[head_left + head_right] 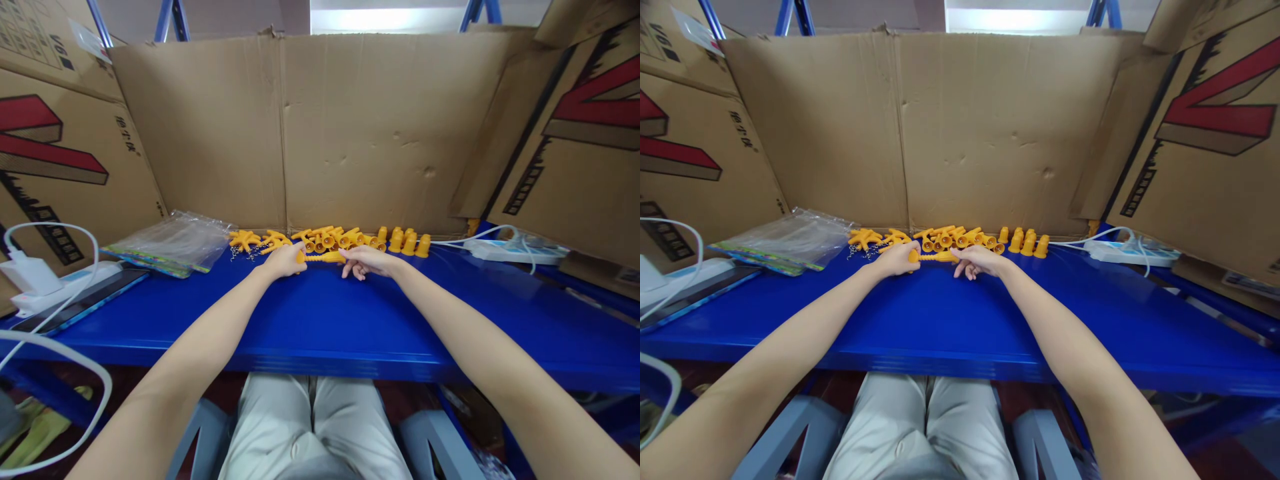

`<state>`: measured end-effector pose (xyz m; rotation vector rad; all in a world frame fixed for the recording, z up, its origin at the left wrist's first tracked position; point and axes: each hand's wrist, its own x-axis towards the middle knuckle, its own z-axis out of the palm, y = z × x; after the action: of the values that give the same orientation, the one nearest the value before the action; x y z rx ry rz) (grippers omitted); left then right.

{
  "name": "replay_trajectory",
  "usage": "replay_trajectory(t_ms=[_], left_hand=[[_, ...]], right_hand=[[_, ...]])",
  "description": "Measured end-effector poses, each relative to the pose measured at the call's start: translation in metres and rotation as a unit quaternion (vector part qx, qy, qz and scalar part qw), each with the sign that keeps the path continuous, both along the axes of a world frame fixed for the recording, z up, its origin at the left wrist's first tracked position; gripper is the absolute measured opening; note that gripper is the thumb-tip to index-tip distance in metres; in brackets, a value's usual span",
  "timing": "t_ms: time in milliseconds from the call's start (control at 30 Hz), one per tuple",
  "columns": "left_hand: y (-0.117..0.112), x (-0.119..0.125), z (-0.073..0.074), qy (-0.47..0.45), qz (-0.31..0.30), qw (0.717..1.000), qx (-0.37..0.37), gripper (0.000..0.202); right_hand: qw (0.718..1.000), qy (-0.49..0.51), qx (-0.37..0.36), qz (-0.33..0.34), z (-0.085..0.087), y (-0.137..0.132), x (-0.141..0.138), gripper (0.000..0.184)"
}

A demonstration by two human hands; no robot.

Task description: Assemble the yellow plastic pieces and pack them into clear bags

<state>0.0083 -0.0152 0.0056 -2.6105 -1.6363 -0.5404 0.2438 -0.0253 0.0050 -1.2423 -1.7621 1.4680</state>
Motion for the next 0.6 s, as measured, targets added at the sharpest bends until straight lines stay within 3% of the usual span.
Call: replay_trajectory(t_ms=[100, 267, 333, 433, 600], left_hand=[[-0.0023, 0.0021, 0.0018, 0.007, 0.003, 1.000, 0.004, 0.030], [-0.0002, 0.0019, 0.0020, -0.011, 0.003, 1.000, -0.008, 0.031], [0.0019, 0.0003, 0.0012, -0.023, 0.003, 1.000, -0.007, 0.031], [0.0037, -0.0017, 0.0005, -0.022, 0.008, 1.000, -0.002, 0.031], [0.0029, -0.0013, 0.0014, 0.004, 0.015, 1.000, -0.001, 0.032]], right_hand=[[0.999, -0.013, -0.015, -0.026, -0.0042, 0.0039, -0.0026, 0.057], [0.998, -0.043, -0.016, -0.036, -0.0032, 0.0054, -0.0016, 0.067], [0.999, -0.032, -0.013, -0.031, -0.0007, 0.0040, 0.0010, 0.059], [0.999, 0.014, 0.020, -0.023, 0.0020, 0.0013, 0.0046, 0.034], [0.998, -0.005, 0.069, -0.010, 0.0018, -0.0002, 0.0057, 0.025]])
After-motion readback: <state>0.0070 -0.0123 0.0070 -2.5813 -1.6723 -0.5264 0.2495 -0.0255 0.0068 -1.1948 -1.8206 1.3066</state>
